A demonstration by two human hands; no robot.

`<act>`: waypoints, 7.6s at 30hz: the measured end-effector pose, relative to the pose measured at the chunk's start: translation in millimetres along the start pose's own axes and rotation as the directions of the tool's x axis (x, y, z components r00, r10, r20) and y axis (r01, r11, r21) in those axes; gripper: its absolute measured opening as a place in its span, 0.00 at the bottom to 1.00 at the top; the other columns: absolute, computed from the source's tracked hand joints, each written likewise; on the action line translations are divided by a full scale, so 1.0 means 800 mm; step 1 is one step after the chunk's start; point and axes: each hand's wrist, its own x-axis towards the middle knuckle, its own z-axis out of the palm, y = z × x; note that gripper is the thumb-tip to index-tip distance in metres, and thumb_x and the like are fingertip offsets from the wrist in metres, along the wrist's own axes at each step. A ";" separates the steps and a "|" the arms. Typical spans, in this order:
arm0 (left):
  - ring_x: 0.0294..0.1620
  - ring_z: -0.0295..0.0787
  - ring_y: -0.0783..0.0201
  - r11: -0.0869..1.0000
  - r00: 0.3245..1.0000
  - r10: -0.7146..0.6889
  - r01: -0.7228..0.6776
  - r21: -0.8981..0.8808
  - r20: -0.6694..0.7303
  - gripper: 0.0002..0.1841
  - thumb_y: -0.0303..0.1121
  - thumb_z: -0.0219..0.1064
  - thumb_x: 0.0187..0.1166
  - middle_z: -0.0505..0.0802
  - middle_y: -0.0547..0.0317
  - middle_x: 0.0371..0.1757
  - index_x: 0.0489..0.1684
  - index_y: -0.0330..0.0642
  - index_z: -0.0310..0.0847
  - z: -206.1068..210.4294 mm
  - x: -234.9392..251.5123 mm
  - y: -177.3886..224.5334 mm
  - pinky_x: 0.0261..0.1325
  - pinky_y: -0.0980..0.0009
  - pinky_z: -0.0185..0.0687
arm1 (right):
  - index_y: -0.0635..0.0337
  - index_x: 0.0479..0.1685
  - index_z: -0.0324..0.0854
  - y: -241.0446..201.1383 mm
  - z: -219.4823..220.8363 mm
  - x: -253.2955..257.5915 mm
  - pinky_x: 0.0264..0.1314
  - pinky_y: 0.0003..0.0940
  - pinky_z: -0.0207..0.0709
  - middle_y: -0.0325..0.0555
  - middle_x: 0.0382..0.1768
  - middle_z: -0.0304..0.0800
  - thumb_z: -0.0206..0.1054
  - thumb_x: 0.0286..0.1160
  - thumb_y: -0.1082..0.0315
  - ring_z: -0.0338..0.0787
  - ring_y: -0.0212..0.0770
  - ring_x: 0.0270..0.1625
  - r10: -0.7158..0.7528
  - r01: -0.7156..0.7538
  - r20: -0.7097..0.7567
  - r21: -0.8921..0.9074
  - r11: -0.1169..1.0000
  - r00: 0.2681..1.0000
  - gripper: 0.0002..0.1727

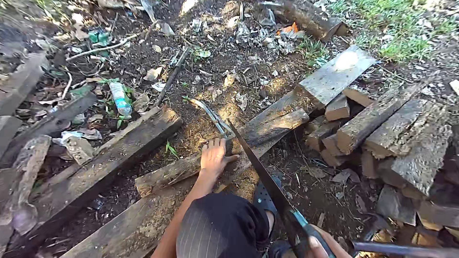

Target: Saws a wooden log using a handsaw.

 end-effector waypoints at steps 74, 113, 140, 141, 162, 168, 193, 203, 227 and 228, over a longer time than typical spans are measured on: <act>0.66 0.86 0.43 1.000 0.998 0.009 -0.010 -0.015 -0.065 0.49 0.76 0.73 0.57 0.90 0.46 0.64 0.71 0.46 0.80 0.009 0.002 0.001 0.67 0.42 0.80 | 0.66 0.52 0.86 0.006 0.150 0.190 0.21 0.37 0.87 0.39 0.21 0.86 0.62 0.86 0.55 0.85 0.36 0.17 -0.119 0.127 -0.097 0.083 0.988 0.988 0.20; 0.62 0.87 0.45 1.000 0.999 -0.027 0.027 0.001 -0.024 0.51 0.82 0.68 0.55 0.91 0.49 0.62 0.72 0.50 0.80 0.008 0.009 -0.002 0.66 0.43 0.79 | 0.60 0.50 0.88 0.005 0.139 0.185 0.28 0.41 0.88 0.42 0.26 0.90 0.64 0.83 0.48 0.88 0.36 0.22 -0.043 0.042 -0.073 -0.007 0.999 0.996 0.22; 0.60 0.87 0.45 1.000 1.000 -0.022 0.022 -0.006 -0.020 0.50 0.81 0.70 0.54 0.91 0.50 0.59 0.72 0.54 0.80 0.013 0.011 0.001 0.66 0.42 0.77 | 0.61 0.51 0.88 0.006 0.113 0.153 0.27 0.39 0.88 0.40 0.27 0.90 0.63 0.85 0.50 0.87 0.34 0.23 -0.082 0.079 -0.063 -0.046 0.996 0.995 0.21; 0.63 0.87 0.44 1.000 1.000 -0.023 0.023 -0.015 -0.017 0.50 0.81 0.70 0.55 0.91 0.50 0.62 0.74 0.53 0.80 0.011 0.016 0.001 0.67 0.41 0.77 | 0.62 0.49 0.88 0.000 0.137 0.191 0.27 0.39 0.88 0.41 0.26 0.89 0.64 0.84 0.51 0.87 0.35 0.22 -0.065 0.064 -0.070 -0.007 0.998 0.995 0.21; 0.62 0.88 0.45 1.000 1.000 -0.029 0.029 -0.012 -0.011 0.52 0.84 0.65 0.55 0.92 0.49 0.63 0.74 0.53 0.80 -0.002 0.015 0.001 0.66 0.41 0.78 | 0.59 0.51 0.88 0.010 0.121 0.156 0.29 0.39 0.88 0.40 0.28 0.90 0.64 0.83 0.47 0.88 0.35 0.24 -0.042 0.041 -0.074 -0.023 0.999 0.996 0.22; 0.62 0.87 0.45 0.999 0.999 -0.042 0.042 -0.001 0.000 0.51 0.84 0.65 0.55 0.91 0.51 0.62 0.72 0.55 0.81 0.003 0.018 0.002 0.66 0.42 0.77 | 0.66 0.54 0.85 0.000 0.008 -0.005 0.27 0.37 0.89 0.41 0.25 0.90 0.60 0.88 0.55 0.88 0.34 0.23 0.001 -0.002 -0.034 -0.033 0.999 0.999 0.20; 0.70 0.84 0.46 0.999 0.999 -0.028 0.029 -0.018 0.037 0.52 0.82 0.65 0.57 0.89 0.51 0.70 0.77 0.53 0.78 -0.006 0.017 0.000 0.76 0.40 0.71 | 0.63 0.73 0.81 -0.006 0.015 0.011 0.31 0.37 0.92 0.46 0.44 0.96 0.63 0.85 0.62 0.92 0.34 0.28 -0.093 0.093 -0.030 -0.024 0.995 0.995 0.22; 0.69 0.85 0.45 0.998 0.997 -0.063 0.063 -0.004 0.046 0.52 0.82 0.66 0.56 0.90 0.51 0.69 0.77 0.53 0.77 -0.004 0.021 -0.003 0.73 0.40 0.74 | 0.64 0.70 0.83 -0.002 0.166 0.218 0.51 0.31 0.91 0.48 0.56 0.94 0.66 0.83 0.60 0.95 0.31 0.46 -0.215 0.219 -0.116 0.026 0.975 0.970 0.23; 0.70 0.84 0.40 0.999 1.000 -0.028 0.027 -0.040 -0.001 0.54 0.82 0.69 0.54 0.89 0.45 0.68 0.77 0.51 0.78 -0.002 0.010 -0.001 0.71 0.35 0.73 | 0.59 0.73 0.82 0.004 0.024 0.005 0.37 0.36 0.92 0.43 0.48 0.96 0.65 0.84 0.60 0.93 0.32 0.34 -0.132 0.131 -0.064 -0.024 0.991 0.989 0.22; 0.70 0.84 0.40 0.999 1.000 -0.029 0.029 -0.032 0.002 0.54 0.82 0.68 0.53 0.89 0.45 0.68 0.76 0.50 0.78 -0.003 0.012 0.000 0.72 0.35 0.72 | 0.61 0.73 0.82 0.000 0.011 -0.010 0.30 0.35 0.90 0.45 0.43 0.96 0.65 0.84 0.62 0.90 0.33 0.27 -0.110 0.110 -0.061 -0.003 0.994 0.992 0.22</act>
